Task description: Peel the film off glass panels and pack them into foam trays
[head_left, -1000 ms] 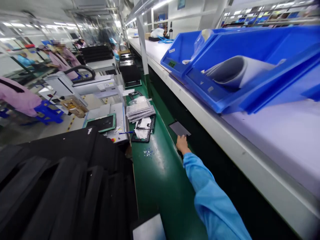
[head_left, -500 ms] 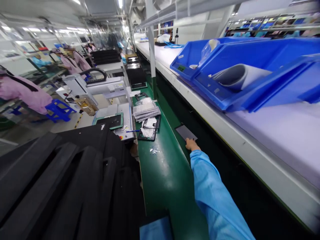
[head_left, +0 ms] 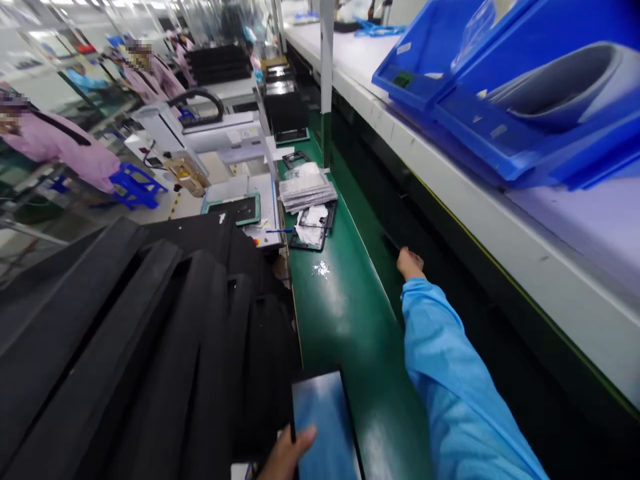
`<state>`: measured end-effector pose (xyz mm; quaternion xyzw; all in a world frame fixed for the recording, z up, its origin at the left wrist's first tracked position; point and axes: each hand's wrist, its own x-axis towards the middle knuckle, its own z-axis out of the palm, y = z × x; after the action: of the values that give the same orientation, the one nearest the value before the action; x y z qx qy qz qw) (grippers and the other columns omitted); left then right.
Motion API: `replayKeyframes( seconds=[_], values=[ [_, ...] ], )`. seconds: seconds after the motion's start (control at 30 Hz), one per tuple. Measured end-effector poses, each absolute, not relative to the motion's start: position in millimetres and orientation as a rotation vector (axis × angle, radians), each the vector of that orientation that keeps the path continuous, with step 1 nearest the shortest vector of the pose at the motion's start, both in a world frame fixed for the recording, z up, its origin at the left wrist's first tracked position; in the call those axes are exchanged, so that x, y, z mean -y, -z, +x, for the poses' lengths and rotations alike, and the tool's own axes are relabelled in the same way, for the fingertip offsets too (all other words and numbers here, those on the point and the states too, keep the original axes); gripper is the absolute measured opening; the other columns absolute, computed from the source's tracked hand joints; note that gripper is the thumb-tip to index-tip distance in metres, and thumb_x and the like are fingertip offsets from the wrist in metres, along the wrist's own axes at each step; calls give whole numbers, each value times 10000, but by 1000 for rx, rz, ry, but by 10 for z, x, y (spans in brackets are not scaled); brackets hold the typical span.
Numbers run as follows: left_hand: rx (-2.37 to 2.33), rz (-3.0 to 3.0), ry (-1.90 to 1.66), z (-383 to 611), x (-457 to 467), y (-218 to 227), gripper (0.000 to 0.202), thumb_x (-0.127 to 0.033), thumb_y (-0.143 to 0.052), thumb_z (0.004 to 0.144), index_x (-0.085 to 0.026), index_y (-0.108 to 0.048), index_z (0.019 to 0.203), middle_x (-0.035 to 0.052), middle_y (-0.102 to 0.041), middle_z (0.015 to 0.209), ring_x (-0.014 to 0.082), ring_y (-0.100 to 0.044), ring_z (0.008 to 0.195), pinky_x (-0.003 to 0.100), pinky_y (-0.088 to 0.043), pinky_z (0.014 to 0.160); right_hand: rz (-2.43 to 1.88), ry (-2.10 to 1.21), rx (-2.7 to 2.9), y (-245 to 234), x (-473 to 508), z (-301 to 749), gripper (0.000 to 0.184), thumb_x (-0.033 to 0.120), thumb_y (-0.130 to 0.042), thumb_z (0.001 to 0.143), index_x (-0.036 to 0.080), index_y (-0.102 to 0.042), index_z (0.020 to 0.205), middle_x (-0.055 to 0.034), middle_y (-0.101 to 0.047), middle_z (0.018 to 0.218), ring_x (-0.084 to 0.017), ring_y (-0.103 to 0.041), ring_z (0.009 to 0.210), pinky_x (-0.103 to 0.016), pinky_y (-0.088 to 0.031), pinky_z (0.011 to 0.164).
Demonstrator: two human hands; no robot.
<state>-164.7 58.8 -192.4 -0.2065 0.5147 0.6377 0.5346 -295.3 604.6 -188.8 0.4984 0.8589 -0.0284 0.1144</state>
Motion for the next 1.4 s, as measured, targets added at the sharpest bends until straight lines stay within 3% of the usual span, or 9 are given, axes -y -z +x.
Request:
replayKeyframes(
  seconds=[0.1, 0.37, 0.57, 0.73, 0.93, 1.03, 1.2, 1.33, 1.4],
  values=[
    [-1087, -475, -1590, -1635, -547, 1724, 723, -560, -918, 582, -118, -725, 1121, 185, -791, 1071, 389, -701, 1138, 471, -554, 991, 1530, 292, -2583, 1523, -5701, -2365, 439, 122, -461, 966, 81, -554, 1393, -232, -658, 1300, -284, -627, 1226, -365, -469, 1038],
    [-830, -292, -1560, -1562, -171, 1292, 582, -443, -892, 683, -107, -709, 1122, 173, -807, 1055, 368, -739, 1083, 495, -570, 995, 1254, 1166, -2958, 521, -3475, 19, 378, 480, -549, 921, 194, -723, 1096, -112, -707, 1196, -273, -654, 1117, -423, -492, 1051],
    [-774, -28, -1494, -1399, 556, 1124, 532, -411, -849, 751, -129, -684, 1171, 132, -814, 1038, 329, -754, 1049, 444, -601, 944, 1620, 1394, -2708, -106, -1754, 1046, 506, 633, -663, 805, 162, -690, 987, -62, -724, 879, -229, -669, 826, -336, -558, 784],
    [-877, 274, -1395, -1521, 1244, 873, 552, -460, -876, 686, -132, -726, 1103, 116, -812, 954, 303, -761, 948, 406, -606, 876, 1611, 1524, -2498, -397, -423, 1644, 534, 611, -675, 809, 163, -696, 1097, -93, -739, 1043, -257, -687, 941, -348, -553, 829],
    [-901, 995, -918, -1328, 1571, 412, 374, -462, -878, 659, -137, -698, 705, 8, -676, 667, 161, -612, 684, 273, -510, 694, 1044, 1388, -2270, -648, 636, 1799, 495, 521, -803, 737, 135, -756, 1043, -34, -732, 828, -171, -632, 695, -261, -492, 683],
    [-652, 1340, -494, -894, 1576, 223, 398, -467, -852, 679, -144, -716, 868, -55, -586, 643, 106, -483, 613, 222, -403, 578, 851, 1471, -2209, -648, 887, 1653, 481, 483, -849, 697, 112, -774, 994, -26, -741, 814, -151, -622, 686, -237, -472, 671],
    [-499, 1453, -254, -243, 1801, 309, 432, -536, -812, 716, -137, -647, 698, -70, -499, 564, 81, -407, 541, 223, -331, 526, 1243, 1745, -2347, -642, 1199, 1912, 495, 531, -801, 764, 141, -772, 1066, -65, -764, 992, -166, -663, 828, -247, -497, 766],
    [-615, 1178, -529, 53, 2060, 425, 507, -481, -793, 782, -148, -691, 1150, 74, -757, 986, 210, -691, 839, 305, -544, 759, 2186, 2347, -2078, -475, 1824, 2503, 638, 683, -535, 930, 189, -638, 1319, -105, -755, 1070, -209, -700, 908, -313, -544, 767],
    [-617, 1053, -669, 265, 2177, 398, 667, -442, -778, 810, -200, -557, 1392, 133, -718, 1268, 276, -703, 1076, 381, -557, 925, 2449, 2664, -1899, -284, 2279, 2688, 674, 713, -460, 950, 233, -544, 1415, -115, -740, 1148, -234, -709, 970, -357, -566, 782]
  ],
)
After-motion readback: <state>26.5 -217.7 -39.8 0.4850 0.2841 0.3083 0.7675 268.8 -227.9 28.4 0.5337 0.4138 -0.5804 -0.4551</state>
